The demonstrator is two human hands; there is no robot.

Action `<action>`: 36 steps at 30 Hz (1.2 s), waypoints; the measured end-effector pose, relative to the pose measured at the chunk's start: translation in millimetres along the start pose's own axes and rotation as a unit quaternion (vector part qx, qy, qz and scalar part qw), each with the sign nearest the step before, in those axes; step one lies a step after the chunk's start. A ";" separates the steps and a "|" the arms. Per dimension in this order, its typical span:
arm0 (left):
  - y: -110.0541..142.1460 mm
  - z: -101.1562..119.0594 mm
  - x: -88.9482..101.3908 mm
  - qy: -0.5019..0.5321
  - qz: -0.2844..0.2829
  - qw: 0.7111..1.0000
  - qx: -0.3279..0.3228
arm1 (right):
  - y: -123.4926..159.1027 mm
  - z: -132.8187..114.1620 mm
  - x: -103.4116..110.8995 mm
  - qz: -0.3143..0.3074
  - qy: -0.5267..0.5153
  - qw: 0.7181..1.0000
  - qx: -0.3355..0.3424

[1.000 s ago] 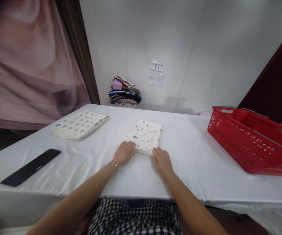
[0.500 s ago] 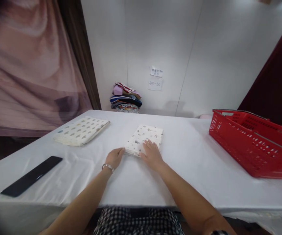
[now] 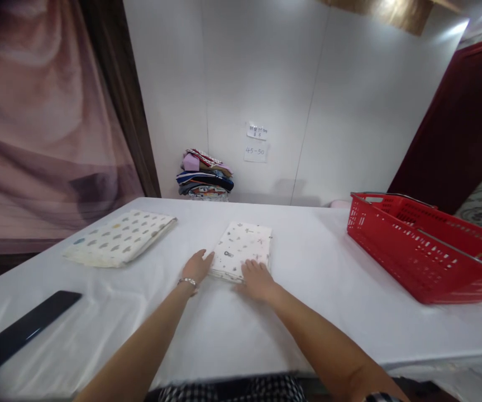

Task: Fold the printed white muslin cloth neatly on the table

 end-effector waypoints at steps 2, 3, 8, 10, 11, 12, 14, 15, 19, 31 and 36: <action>0.1 1.3 -6.1 -0.032 0.004 0.999 -0.015 | -6.4 0.5 8.2 -0.026 -0.028 0.999 0.001; 1.7 1.4 -7.5 -0.043 0.012 0.999 -0.028 | -11.6 1.5 12.6 -0.031 -0.045 0.998 -0.004; 9.9 -4.0 -6.1 -0.027 0.034 0.997 -0.056 | -59.2 15.1 32.5 0.055 -0.074 0.994 -0.052; 9.9 -6.2 -4.8 -0.013 0.029 0.998 -0.054 | -82.2 26.3 30.3 0.069 -0.064 0.993 -0.072; 9.3 -7.0 -4.2 -0.006 0.027 0.998 -0.052 | -92.7 34.1 27.4 0.070 -0.056 0.993 -0.083; 8.5 -7.4 -3.7 0.000 0.026 0.998 -0.052 | -101.6 43.8 23.6 0.069 -0.045 0.992 -0.099; 6.7 -7.7 -3.8 0.007 0.025 0.998 -0.056 | -113.8 67.5 13.0 0.057 -0.017 0.988 -0.144; 5.9 -7.8 -4.5 0.006 0.022 0.998 -0.056 | -117.1 79.6 6.6 0.048 -0.003 0.985 -0.167; 3.5 -8.4 -8.9 -0.014 0.008 0.999 -0.050 | -122.3 106.2 -13.5 0.031 0.032 0.982 -0.184; 2.0 -10.3 -13.8 -0.013 -0.011 0.999 -0.035 | -166.0 107.3 -9.5 0.049 0.020 0.989 -0.141; 1.4 -10.2 -14.0 -0.008 -0.011 0.999 -0.039 | -170.7 112.2 -19.2 0.040 0.018 0.989 -0.141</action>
Point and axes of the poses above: each hand's wrist, its own y-axis away from the middle knuckle, its own x-axis out of the back of the hand, z = x × y, the point moved 7 cm from there along -y, towards the middle knuckle, and after that the axes turned 13 degrees about y, right-handed, at the moved point
